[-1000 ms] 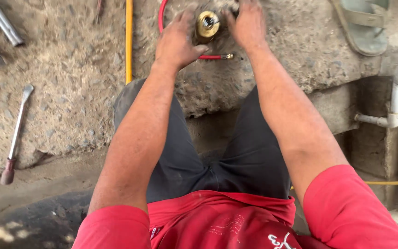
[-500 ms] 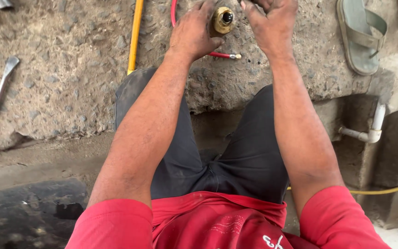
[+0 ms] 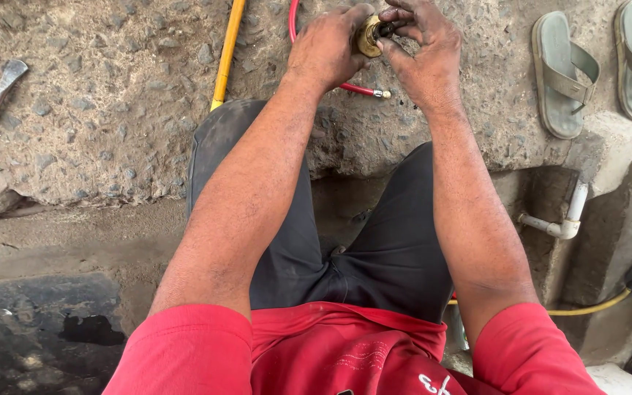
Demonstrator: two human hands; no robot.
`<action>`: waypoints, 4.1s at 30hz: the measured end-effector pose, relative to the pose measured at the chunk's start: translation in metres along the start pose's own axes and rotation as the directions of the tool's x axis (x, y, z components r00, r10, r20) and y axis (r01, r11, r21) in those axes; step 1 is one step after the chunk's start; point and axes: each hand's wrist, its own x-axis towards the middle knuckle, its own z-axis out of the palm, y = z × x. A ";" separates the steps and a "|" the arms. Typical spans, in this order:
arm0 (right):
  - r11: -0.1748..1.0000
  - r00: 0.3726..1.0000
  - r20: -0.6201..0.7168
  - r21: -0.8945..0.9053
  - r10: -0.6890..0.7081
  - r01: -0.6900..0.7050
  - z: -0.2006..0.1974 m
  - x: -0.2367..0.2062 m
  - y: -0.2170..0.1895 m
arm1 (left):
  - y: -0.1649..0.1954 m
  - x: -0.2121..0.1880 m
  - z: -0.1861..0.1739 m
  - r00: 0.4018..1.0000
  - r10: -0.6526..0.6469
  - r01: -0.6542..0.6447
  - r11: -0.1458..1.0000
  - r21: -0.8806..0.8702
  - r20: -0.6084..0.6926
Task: The person pours liquid from a bottle into a brass container, then uses the container to apply the liquid to the inner surface of a bicycle wheel rim. The person rotates the rim and rubs the liquid along the inner edge with their hands.
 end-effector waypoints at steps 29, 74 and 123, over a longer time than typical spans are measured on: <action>0.844 0.858 -0.011 -0.175 0.514 -0.507 -0.003 -0.026 -0.006 | -0.009 0.012 0.011 1.000 0.012 -0.009 0.994 -0.106 0.025; 0.777 0.779 -0.286 0.511 0.557 -0.368 -0.085 -0.177 -0.105 | -0.135 -0.206 -0.117 0.940 -0.134 0.267 0.862 0.431 -0.313; 0.783 0.805 -0.162 0.402 0.570 -0.474 -0.191 0.223 -0.509 | 0.052 -0.312 -0.743 0.576 -0.812 0.810 0.551 -0.200 0.097</action>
